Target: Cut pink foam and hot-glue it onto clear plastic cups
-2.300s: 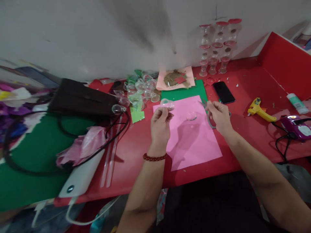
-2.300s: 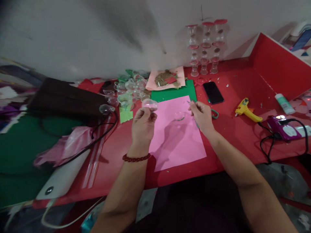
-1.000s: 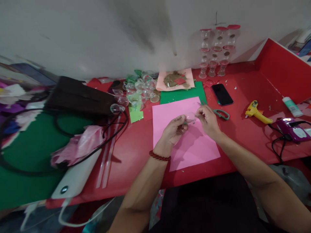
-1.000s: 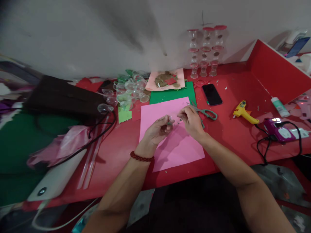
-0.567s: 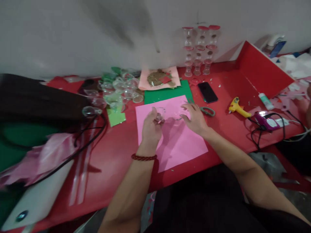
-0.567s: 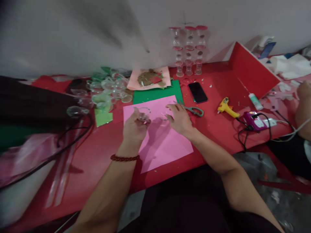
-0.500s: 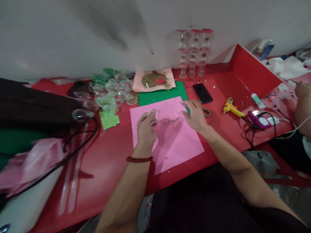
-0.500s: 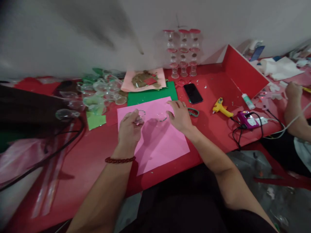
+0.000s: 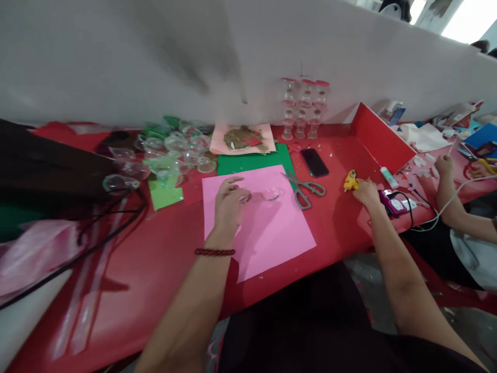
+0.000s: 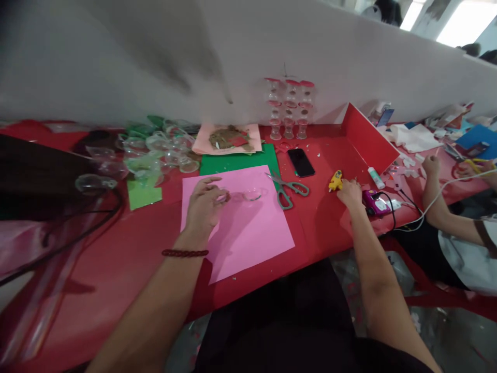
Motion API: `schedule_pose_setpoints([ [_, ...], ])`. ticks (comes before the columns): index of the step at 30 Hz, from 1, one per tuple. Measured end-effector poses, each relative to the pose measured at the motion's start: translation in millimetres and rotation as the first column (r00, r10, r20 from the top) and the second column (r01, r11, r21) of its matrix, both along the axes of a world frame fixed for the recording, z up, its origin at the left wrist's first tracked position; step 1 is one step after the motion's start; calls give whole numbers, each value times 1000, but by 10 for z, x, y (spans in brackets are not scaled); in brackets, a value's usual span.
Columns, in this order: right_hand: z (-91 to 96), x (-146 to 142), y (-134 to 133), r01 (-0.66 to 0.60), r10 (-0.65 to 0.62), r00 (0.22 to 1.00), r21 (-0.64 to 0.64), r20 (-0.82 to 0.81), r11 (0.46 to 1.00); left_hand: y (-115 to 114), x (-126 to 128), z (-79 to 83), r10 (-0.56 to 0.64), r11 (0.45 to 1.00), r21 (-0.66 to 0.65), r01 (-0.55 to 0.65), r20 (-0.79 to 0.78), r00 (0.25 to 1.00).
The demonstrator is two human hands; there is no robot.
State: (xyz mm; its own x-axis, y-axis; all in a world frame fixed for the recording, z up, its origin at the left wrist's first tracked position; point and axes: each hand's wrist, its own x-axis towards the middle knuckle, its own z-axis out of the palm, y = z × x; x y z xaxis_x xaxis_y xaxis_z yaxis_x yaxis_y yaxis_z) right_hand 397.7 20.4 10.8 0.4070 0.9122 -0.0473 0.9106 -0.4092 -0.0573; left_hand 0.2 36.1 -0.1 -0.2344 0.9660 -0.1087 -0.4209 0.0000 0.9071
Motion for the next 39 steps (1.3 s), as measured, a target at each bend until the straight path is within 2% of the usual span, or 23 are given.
schedule_pose_setpoints([
  [3,27,-43,-2,17,-10,998,107,-62,994,-26,-4,-19,-84,996,-49,77,-145,986],
  [5,84,-78,-12,99,-25,963,268,-267,958,-31,3,-41,-86,995,-66,74,-209,974],
  [7,184,-158,-12,214,15,852,375,-523,902,-23,11,-60,-86,996,-62,70,-297,951],
  [8,252,-230,-9,239,58,781,384,-621,892,-18,16,-67,-80,996,-54,66,-349,934],
  [10,418,-456,-4,194,165,646,370,-745,908,-12,26,-72,-62,998,-37,50,-435,898],
  [11,507,-609,-5,158,269,404,357,-874,921,-11,30,-72,-59,998,-41,46,-457,887],
  [12,591,-783,-8,103,316,161,334,-935,937,-13,32,-72,-71,997,-56,50,-473,878],
  [13,662,-969,-12,49,327,-4,327,-945,944,-16,31,-74,-95,995,-75,67,-488,868],
  [14,711,-1156,-15,4,331,-98,332,-938,943,-17,27,-79,-125,992,-93,90,-508,852],
  [15,733,-1335,-15,-32,339,-145,346,-930,938,-17,19,-89,-156,987,-108,116,-536,830],
  [17,685,-1623,3,-77,396,-157,411,-905,909,-5,-1,-121,-183,983,-101,153,-603,777],
  [20,447,-1789,88,-165,455,-97,466,-885,869,25,-15,-178,-125,987,-22,156,-713,690],
  [23,213,-1692,204,-202,393,25,380,-919,902,30,20,-195,-63,986,36,161,-819,570],
  [26,126,-1550,264,-158,352,166,327,-921,932,-5,96,-159,-96,991,-44,127,-895,435],
  [28,141,-1513,251,-157,343,212,315,-915,936,-35,147,-123,-132,991,-114,71,-915,381],
  [33,212,-1584,138,-240,361,236,306,-902,921,-70,222,-48,-172,985,-171,30,-950,261],
  [39,156,-1617,134,-279,373,199,312,-906,908,0,333,17,-240,970,-244,-1,-956,171],
])
